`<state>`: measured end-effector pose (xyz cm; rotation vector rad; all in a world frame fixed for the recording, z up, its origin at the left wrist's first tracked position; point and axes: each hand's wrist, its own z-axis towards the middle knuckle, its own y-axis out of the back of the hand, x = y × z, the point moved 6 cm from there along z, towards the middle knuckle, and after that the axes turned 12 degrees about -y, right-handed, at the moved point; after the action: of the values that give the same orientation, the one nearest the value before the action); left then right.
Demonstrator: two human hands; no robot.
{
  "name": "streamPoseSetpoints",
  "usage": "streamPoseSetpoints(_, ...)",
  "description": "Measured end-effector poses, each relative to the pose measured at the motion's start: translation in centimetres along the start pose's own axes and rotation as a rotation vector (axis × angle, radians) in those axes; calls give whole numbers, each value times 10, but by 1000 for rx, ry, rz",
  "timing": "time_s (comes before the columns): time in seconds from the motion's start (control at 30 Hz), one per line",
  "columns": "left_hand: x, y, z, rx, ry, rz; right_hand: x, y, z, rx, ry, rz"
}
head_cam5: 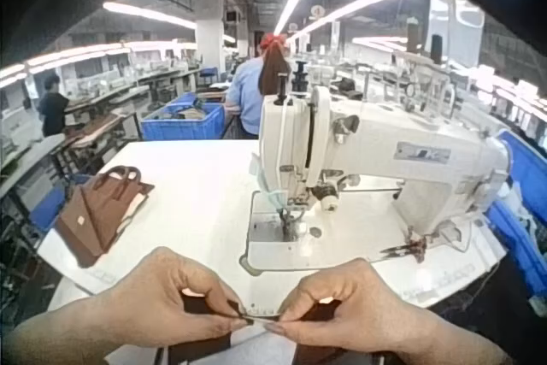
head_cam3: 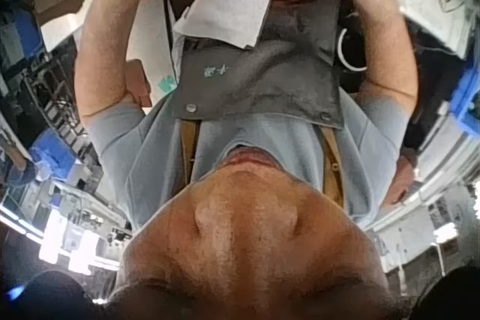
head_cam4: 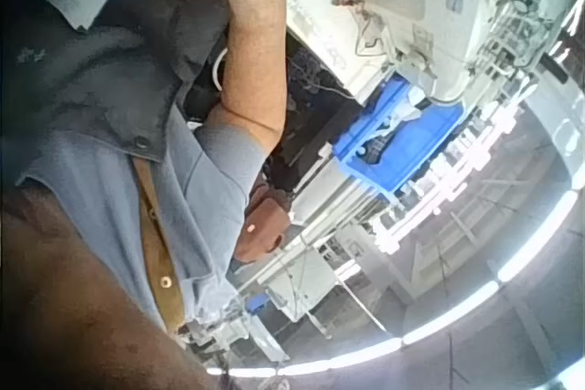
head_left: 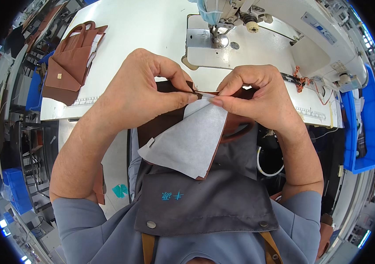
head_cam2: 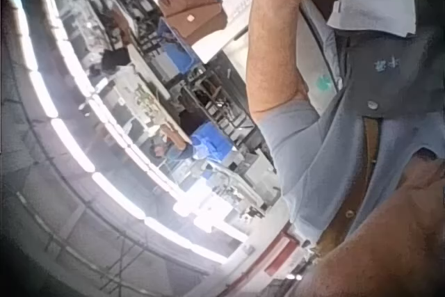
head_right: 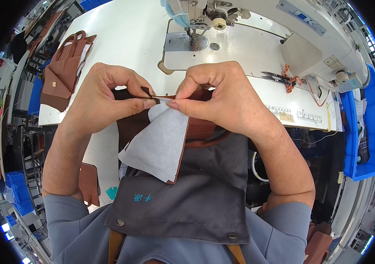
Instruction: The recorder is using an industrial sewing machine to assemble leather bags, sewing linings and panels together.
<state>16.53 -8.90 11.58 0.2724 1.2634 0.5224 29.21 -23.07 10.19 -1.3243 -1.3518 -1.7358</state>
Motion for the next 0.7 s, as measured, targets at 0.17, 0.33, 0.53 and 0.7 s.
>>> streamPoseSetpoints(0.17, -5, 3, 3, -3, -9, 24, 3, -1, -3, -16, 4, 15)
streamPoseSetpoints(0.33, 4, 1, 15, 33, -8, 103, -7, 4, 2, -46, 2, 21)
streamPoseSetpoints(0.53, 53, -4, 55, -13, 11, 156, -38, 27, 34, -76, -14, -33)
streamPoseSetpoints(0.7, 117, -13, 86, -46, 3, 227, -62, 40, 65, -89, 48, -275)
